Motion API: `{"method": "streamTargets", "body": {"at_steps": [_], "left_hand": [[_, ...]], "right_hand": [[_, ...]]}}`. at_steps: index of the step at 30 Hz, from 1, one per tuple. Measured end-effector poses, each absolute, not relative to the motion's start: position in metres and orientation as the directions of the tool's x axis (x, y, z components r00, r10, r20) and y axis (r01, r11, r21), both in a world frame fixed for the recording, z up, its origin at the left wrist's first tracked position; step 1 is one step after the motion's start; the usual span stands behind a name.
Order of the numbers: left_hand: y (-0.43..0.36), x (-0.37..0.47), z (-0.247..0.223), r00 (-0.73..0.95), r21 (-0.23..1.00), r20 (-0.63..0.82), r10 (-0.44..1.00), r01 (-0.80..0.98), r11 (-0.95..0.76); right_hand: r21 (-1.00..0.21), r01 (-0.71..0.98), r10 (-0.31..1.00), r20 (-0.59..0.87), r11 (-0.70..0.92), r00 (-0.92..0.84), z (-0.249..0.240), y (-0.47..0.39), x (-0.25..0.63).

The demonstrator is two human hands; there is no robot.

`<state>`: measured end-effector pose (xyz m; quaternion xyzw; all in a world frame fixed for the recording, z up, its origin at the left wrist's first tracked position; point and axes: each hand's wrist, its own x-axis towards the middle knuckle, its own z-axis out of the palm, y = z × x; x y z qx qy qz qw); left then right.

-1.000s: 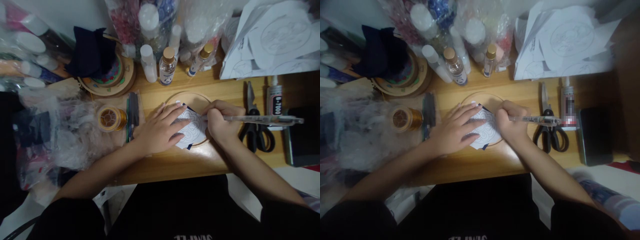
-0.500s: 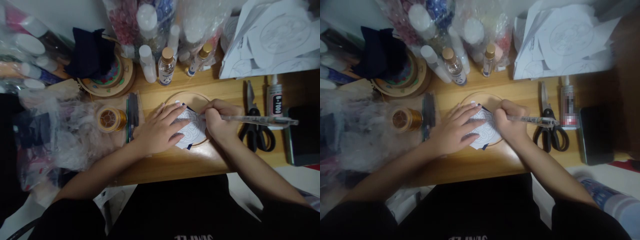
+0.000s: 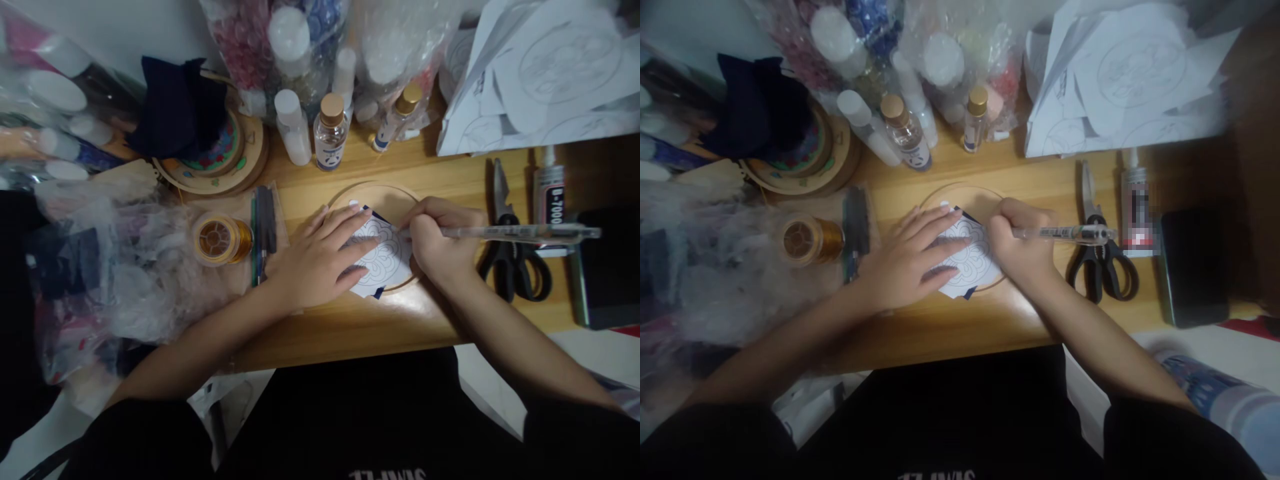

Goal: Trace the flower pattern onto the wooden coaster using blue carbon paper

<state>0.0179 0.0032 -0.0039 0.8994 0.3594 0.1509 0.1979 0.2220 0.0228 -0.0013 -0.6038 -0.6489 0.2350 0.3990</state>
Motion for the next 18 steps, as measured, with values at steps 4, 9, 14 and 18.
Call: {"method": "streamTargets", "body": {"at_steps": [4, 9, 14, 18], "left_hand": [[0.0031, 0.0176, -0.0039, 0.698, 0.465, 0.132, 0.703, 0.583, -0.666], [0.0030, 0.0179, -0.0036, 0.699, 0.465, 0.125, 0.704, 0.586, -0.664], [0.0030, 0.0183, -0.0032, 0.701, 0.472, 0.112, 0.704, 0.586, -0.659], [0.0032, 0.0183, -0.0027, 0.699, 0.465, 0.117, 0.705, 0.589, -0.661]], "right_hand": [[-0.802, 0.575, 0.972, 0.230, 0.161, 0.049, -0.0017, 0.0229, 0.2218], [-0.824, 0.542, 0.969, 0.237, 0.165, 0.066, -0.0044, 0.0218, 0.2218], [-0.829, 0.537, 0.973, 0.222, 0.156, 0.059, -0.0045, 0.0217, 0.2216], [-0.818, 0.557, 0.975, 0.215, 0.144, 0.063, -0.0030, 0.0227, 0.2215]]}}
